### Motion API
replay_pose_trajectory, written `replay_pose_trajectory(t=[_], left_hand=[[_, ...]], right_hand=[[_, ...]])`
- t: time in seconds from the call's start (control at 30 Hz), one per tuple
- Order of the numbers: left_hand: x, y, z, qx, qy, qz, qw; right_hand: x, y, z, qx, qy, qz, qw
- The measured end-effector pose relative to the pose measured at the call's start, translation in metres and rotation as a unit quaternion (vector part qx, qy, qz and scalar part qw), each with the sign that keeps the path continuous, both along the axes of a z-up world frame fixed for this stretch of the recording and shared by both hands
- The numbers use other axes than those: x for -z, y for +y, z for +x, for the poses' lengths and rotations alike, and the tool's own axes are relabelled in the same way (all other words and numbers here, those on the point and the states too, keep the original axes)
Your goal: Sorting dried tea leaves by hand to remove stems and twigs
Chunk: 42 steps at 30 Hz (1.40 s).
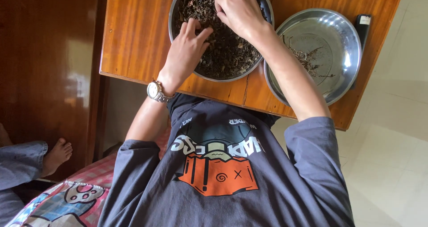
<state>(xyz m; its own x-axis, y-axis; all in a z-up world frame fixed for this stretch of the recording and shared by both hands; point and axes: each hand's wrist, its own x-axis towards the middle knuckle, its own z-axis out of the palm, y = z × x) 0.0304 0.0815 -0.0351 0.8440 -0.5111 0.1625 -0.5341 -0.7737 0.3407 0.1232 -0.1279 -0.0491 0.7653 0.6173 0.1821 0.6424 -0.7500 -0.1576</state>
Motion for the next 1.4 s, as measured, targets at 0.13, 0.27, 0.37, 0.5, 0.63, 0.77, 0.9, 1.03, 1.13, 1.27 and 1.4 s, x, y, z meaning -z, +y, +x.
replay_pose_trajectory(t=[0.13,0.27,0.37,0.5,0.63,0.77,0.9,1.03,1.13,1.27,1.4], left_hand=[[-0.003,0.0,-0.009,0.008,0.009,-0.014,1.0],[-0.009,0.003,-0.017,0.005,0.024,-0.039,0.999],[-0.01,0.003,-0.02,-0.006,0.032,-0.05,0.998],[-0.009,0.003,-0.023,-0.016,0.032,-0.051,0.998],[-0.009,0.004,-0.025,-0.033,0.038,-0.062,0.997],[-0.005,0.004,-0.02,-0.034,0.02,-0.069,0.997],[-0.013,0.003,-0.017,-0.033,0.01,-0.071,0.997],[-0.011,0.0,-0.015,-0.028,0.025,-0.071,0.997],[-0.009,0.002,-0.019,-0.025,0.037,-0.097,0.994],[-0.007,0.004,-0.018,-0.026,0.049,-0.126,0.991],[-0.003,-0.003,-0.011,-0.031,0.006,-0.107,0.994]], right_hand=[[-0.001,-0.002,0.0,-0.003,0.009,0.015,1.0],[-0.012,-0.002,-0.003,-0.001,0.031,0.024,0.999],[-0.013,0.001,-0.002,0.007,0.067,0.044,0.997],[-0.007,0.007,0.0,-0.008,0.03,-0.005,1.0],[-0.001,0.006,0.001,-0.015,0.016,-0.032,0.999],[-0.017,-0.001,-0.012,-0.011,-0.03,-0.028,0.999],[-0.047,0.0,-0.042,-0.017,-0.022,-0.055,0.998],[-0.033,0.0,-0.051,-0.03,0.009,-0.079,0.996],[-0.021,0.003,-0.048,-0.038,-0.013,-0.088,0.995],[-0.013,0.005,-0.049,-0.047,-0.011,-0.062,0.997],[-0.019,0.001,-0.054,-0.042,0.0,-0.069,0.997]])
